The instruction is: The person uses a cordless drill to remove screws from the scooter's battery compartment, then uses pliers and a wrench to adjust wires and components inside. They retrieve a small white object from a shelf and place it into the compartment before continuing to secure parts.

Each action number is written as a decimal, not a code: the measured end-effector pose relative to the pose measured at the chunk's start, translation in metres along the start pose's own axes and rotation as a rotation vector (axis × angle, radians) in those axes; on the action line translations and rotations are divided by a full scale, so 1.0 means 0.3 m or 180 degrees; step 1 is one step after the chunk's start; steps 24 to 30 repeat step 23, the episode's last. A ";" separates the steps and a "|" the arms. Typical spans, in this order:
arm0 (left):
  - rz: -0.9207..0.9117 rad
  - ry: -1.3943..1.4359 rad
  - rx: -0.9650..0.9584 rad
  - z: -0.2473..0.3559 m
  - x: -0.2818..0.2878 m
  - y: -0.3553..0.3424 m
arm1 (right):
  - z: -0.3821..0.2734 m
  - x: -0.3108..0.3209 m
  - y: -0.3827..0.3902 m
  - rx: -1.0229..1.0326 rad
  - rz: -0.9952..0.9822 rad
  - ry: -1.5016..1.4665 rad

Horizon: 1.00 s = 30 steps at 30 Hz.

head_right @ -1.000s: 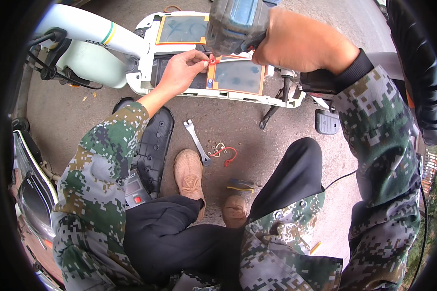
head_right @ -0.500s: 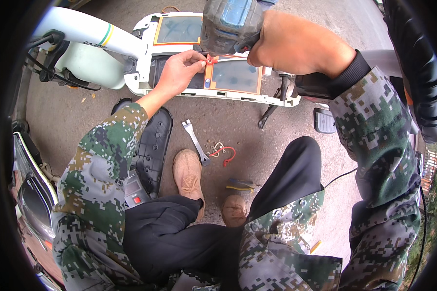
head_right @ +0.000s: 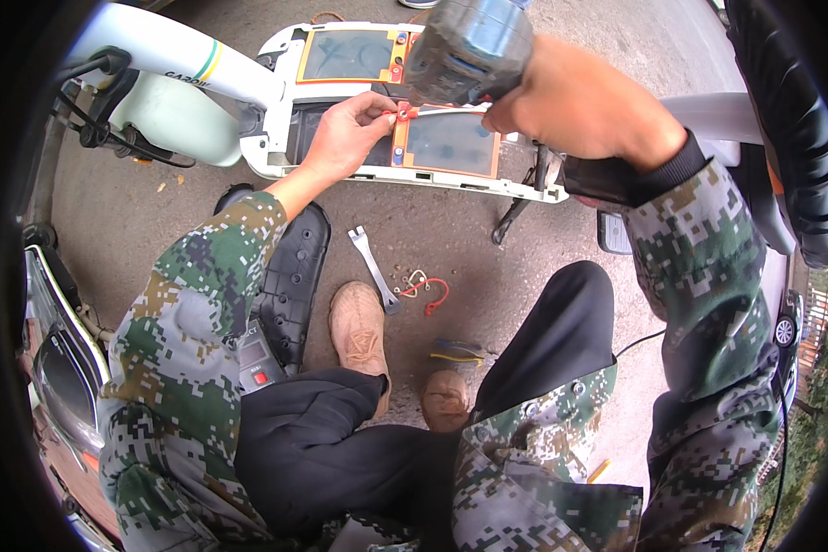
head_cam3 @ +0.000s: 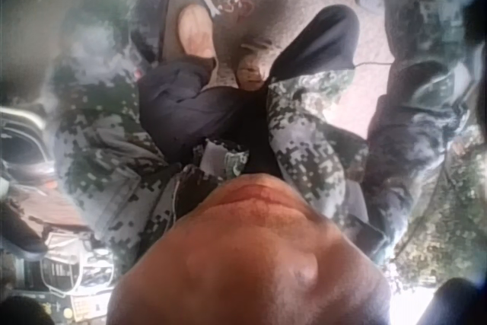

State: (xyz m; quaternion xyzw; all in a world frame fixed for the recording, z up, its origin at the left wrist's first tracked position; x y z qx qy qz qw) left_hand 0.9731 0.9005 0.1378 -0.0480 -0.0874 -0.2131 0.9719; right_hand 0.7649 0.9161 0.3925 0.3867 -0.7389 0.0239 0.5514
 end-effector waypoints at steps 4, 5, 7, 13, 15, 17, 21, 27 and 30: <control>-0.0007 -0.0606 -0.0345 0.027 -0.014 -0.006 | 0.012 -0.053 0.069 -0.0567 0.0040 -0.0837; -0.0021 -0.0737 -0.0361 0.035 -0.010 -0.011 | 0.014 -0.066 0.091 -0.0825 0.0041 -0.1001; -0.0063 -0.1012 -0.0399 0.061 -0.005 -0.024 | 0.003 -0.117 0.127 -0.0664 0.0342 -0.1379; -0.0328 -0.0941 -0.0235 0.179 -0.002 -0.003 | 0.026 -0.209 0.289 -0.1241 0.0666 -0.2095; -0.0435 -0.0450 0.0032 0.204 -0.035 0.014 | 0.029 -0.247 0.356 -0.1314 0.0837 -0.2549; -0.0708 0.0084 0.0311 0.213 -0.068 0.025 | 0.033 -0.297 0.417 -0.1386 0.1048 -0.2838; -0.0657 0.0524 0.0235 0.184 -0.128 0.041 | 0.078 -0.401 0.488 -0.1452 0.1199 -0.3319; -0.0642 0.0713 0.0224 0.151 -0.119 0.047 | 0.084 -0.440 0.510 -0.0949 0.1424 -0.3666; -0.0642 0.0713 0.0224 0.151 -0.119 0.047 | 0.084 -0.440 0.510 -0.0949 0.1424 -0.3666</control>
Point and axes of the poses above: each hand's wrist, its own y-axis away from the middle knuckle, its own x-axis out of the back of the hand, z = x × y, the point moved 3 cm from there along -y, towards the middle knuckle, and after that the axes turned 12 degrees about -z, right-handed, at the moved point
